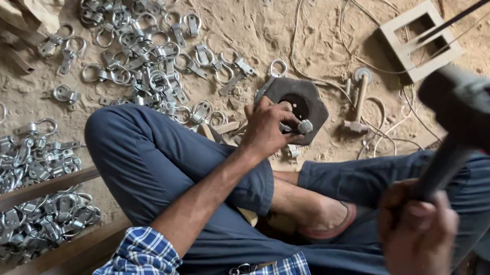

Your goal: The person sits on the ground and repeatedly places small metal parts into a circular mold. They use a hammer to strike the parts, then remove them and place them on the ground. The process is repeated continuously.

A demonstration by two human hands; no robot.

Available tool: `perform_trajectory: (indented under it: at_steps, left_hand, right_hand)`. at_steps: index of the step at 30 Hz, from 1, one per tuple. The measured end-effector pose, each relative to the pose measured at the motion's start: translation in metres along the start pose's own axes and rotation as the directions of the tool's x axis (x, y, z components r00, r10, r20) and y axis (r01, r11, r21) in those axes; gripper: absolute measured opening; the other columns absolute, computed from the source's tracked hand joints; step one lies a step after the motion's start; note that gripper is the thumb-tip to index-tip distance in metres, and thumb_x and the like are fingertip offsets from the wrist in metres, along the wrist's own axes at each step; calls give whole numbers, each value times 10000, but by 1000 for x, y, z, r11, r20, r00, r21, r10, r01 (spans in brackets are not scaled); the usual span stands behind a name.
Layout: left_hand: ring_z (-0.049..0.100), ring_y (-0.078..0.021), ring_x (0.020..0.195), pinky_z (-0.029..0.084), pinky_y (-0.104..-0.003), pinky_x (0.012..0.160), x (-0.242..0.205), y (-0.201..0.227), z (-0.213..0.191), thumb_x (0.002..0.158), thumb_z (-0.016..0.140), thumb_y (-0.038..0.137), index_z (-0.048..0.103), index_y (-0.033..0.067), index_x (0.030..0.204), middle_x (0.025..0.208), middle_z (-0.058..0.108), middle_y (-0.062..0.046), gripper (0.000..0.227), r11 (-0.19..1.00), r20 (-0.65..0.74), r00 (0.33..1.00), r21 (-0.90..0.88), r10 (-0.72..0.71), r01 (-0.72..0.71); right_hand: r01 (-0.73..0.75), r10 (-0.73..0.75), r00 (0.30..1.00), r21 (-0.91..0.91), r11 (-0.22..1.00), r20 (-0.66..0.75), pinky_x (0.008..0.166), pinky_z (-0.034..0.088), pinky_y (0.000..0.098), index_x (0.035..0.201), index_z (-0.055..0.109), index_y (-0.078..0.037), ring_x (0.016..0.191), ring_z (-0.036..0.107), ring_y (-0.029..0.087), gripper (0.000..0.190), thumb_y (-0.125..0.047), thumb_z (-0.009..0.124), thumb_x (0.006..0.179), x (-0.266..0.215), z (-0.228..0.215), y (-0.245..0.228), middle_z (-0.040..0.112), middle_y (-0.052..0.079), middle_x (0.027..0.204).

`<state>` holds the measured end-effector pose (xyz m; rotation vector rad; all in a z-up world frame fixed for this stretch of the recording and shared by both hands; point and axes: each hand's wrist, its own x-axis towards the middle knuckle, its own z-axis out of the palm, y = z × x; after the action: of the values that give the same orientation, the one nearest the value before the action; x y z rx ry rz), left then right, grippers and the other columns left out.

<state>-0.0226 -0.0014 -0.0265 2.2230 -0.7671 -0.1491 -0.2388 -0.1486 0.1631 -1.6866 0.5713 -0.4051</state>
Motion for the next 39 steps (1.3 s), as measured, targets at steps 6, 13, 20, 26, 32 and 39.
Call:
perform_trajectory:
  at_steps: [6, 13, 20, 26, 32, 39]
  left_hand:
    - [552, -194, 997, 307, -421, 831, -3, 9, -15, 622, 934, 472, 830, 246, 853, 999, 725, 82, 339, 999, 19, 1000, -40, -10, 10]
    - [516, -226, 1202, 405, -455, 1018, 7, 18, -32, 822, 730, 554, 556, 164, 1397, 1332, 582, -83, 715, 908, -20, 986, -386, 168, -162]
    - [615, -251, 1277, 451, -385, 1182, 2, 23, -34, 1086, 499, 377, 554, -4, 1444, 1302, 682, -125, 525, 421, -133, 984, -904, -121, -71]
    - [713, -162, 979, 590, -325, 941, -8, 21, -26, 1113, 384, 451, 663, -13, 1193, 1018, 727, -105, 548, 357, -35, 978, -933, -206, 42]
    - [480, -109, 408, 418, -279, 448, -5, 2, -14, 1137, 399, 477, 656, 23, 806, 509, 516, -13, 618, 223, 131, 955, -955, -266, 194]
    - [355, -78, 378, 400, -263, 458, 10, -28, -55, 1090, 414, 462, 648, 107, 736, 431, 402, 66, 553, -178, 98, 870, -984, -483, 12]
  right_hand:
    - [-2, 168, 935, -470, 883, 312, 437, 393, 224, 871, 576, -79, 515, 461, 81, 457, -440, 443, 1118, 6, 14, 76, 512, 11, 579]
    - [-734, 662, 669, 443, 515, 338, 285, 187, 228, 927, 499, -137, 380, 251, 50, 445, -544, 382, 1064, 7, -10, 92, 340, -44, 581]
    - [-781, 672, 552, 587, 210, 494, 289, 205, 238, 973, 484, -203, 393, 241, 77, 377, -556, 376, 1048, -9, 29, 136, 342, -44, 629]
    - [-938, 590, 346, 248, 244, 729, 283, 227, 293, 1013, 500, -157, 371, 254, 108, 467, -592, 333, 1046, -28, 38, 150, 351, -10, 606]
    - [-920, 865, 392, 150, 363, 314, 280, 161, 308, 1015, 502, -158, 311, 202, 136, 505, -640, 351, 1016, -9, 9, 148, 314, 10, 524]
    - [-770, 653, 619, 504, 391, 437, 266, 181, 223, 959, 455, -141, 365, 206, 44, 432, -547, 365, 1075, 2, -34, 131, 311, -51, 576]
